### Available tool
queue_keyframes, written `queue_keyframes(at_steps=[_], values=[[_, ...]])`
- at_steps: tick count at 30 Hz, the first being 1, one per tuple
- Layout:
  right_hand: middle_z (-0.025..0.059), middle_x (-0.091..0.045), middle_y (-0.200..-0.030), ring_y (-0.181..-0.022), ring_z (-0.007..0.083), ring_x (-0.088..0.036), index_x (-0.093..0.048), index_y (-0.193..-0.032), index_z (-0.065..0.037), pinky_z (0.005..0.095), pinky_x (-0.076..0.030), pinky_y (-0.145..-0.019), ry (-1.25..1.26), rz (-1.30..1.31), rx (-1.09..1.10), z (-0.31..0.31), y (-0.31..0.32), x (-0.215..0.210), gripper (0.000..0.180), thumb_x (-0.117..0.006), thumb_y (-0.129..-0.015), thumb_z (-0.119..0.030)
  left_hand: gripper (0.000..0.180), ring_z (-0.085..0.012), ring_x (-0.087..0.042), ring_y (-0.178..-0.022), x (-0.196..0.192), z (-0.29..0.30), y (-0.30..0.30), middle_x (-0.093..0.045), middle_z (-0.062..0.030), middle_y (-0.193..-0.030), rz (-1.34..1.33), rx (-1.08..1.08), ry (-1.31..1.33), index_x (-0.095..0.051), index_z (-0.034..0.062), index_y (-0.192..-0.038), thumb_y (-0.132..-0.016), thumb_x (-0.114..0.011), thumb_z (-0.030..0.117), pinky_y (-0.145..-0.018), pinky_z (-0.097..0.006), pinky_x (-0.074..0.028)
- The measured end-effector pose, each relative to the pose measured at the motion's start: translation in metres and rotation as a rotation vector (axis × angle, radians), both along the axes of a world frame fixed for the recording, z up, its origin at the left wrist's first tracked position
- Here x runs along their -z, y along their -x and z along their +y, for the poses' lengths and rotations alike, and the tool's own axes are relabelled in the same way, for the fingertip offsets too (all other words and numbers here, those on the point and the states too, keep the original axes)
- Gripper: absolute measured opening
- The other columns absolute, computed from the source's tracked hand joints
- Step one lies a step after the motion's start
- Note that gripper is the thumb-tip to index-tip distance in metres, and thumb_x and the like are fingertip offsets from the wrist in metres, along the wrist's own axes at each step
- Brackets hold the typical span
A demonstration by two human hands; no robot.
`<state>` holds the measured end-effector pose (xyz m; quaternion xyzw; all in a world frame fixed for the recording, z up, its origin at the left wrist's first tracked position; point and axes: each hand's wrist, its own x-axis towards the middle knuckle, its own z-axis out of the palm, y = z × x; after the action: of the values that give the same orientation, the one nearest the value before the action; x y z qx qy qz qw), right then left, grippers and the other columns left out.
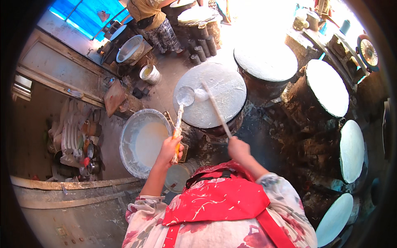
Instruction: The person prepares thin spring roll wrappers by using a ladle to pour batter onto circular heated pans and spreading it evenly with a wooden stick. The person then lifts the cooked wrappers off the pans using the stick and places them on a stack.
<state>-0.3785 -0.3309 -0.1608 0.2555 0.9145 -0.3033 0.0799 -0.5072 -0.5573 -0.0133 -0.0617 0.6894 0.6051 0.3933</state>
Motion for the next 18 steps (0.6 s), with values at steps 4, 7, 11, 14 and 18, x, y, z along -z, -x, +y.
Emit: queue_keyframes(at_steps=[4, 7, 11, 14, 18], values=[[0.0241, -0.065, -0.076, -0.074, 0.0409, -0.065, -0.056, -0.087, 0.0, 0.0502, -0.051, -0.069, 0.098, 0.145, -0.061, -0.025, 0.037, -0.025, 0.026, -0.043, -0.091, -0.022, 0.02, -0.0107, -0.049, -0.043, 0.001, -0.003, -0.001, -0.051, -0.0033, -0.064, -0.06, -0.073, -0.046, -0.047, 0.0067, -0.1, -0.093, -0.053, 0.024, -0.037, -0.024, -0.04], [0.0249, -0.065, -0.078, -0.076, 0.0404, -0.065, -0.057, -0.085, 0.001, 0.0505, -0.051, -0.07, 0.12, 0.209, 0.155, 0.003, 0.039, -0.036, 0.032, -0.041, -0.093, -0.026, 0.021, -0.0114, -0.048, -0.045, 0.002, -0.014, 0.008, -0.051, -0.0036, -0.065, -0.131, -0.113, -0.108, -0.048, 0.0066, -0.102, -0.093, -0.053, 0.024, -0.039, -0.025, -0.039], [0.026, -0.063, -0.086, -0.085, 0.0435, -0.061, -0.056, -0.091, 0.001, 0.0517, -0.047, -0.075, 0.225, 0.06, -0.007, -0.033, 0.042, -0.01, 0.033, -0.041, -0.094, -0.028, 0.021, -0.0123, -0.047, -0.046, 0.001, -0.004, 0.002, -0.05, -0.0037, -0.065, -0.175, -0.096, -0.154, -0.049, 0.0068, -0.104, -0.093, -0.052, 0.025, -0.04, -0.026, -0.038], [0.0264, -0.062, -0.086, -0.086, 0.0451, -0.059, -0.055, -0.091, 0.0, 0.0518, -0.045, -0.076, 0.392, 0.141, 0.004, -0.058, 0.051, -0.017, 0.033, -0.042, -0.093, -0.03, 0.021, -0.0119, -0.045, -0.045, 0.001, -0.009, 0.0, -0.048, -0.003, -0.064, -0.229, -0.156, -0.269, -0.049, 0.0066, -0.106, -0.094, -0.05, 0.025, -0.04, -0.026, -0.037], [0.024, -0.062, -0.073, -0.074, 0.0432, -0.06, -0.052, -0.087, -0.002, 0.0523, -0.045, -0.067, 0.277, 0.329, -0.079, -0.056, 0.038, -0.047, 0.029, -0.045, -0.094, -0.029, 0.029, -0.0103, -0.042, -0.042, -0.008, -0.051, -0.015, -0.042, -0.0003, -0.061, -0.201, -0.19, -0.495, -0.049, 0.0059, -0.113, -0.098, -0.043, 0.029, -0.039, -0.026, -0.037]])
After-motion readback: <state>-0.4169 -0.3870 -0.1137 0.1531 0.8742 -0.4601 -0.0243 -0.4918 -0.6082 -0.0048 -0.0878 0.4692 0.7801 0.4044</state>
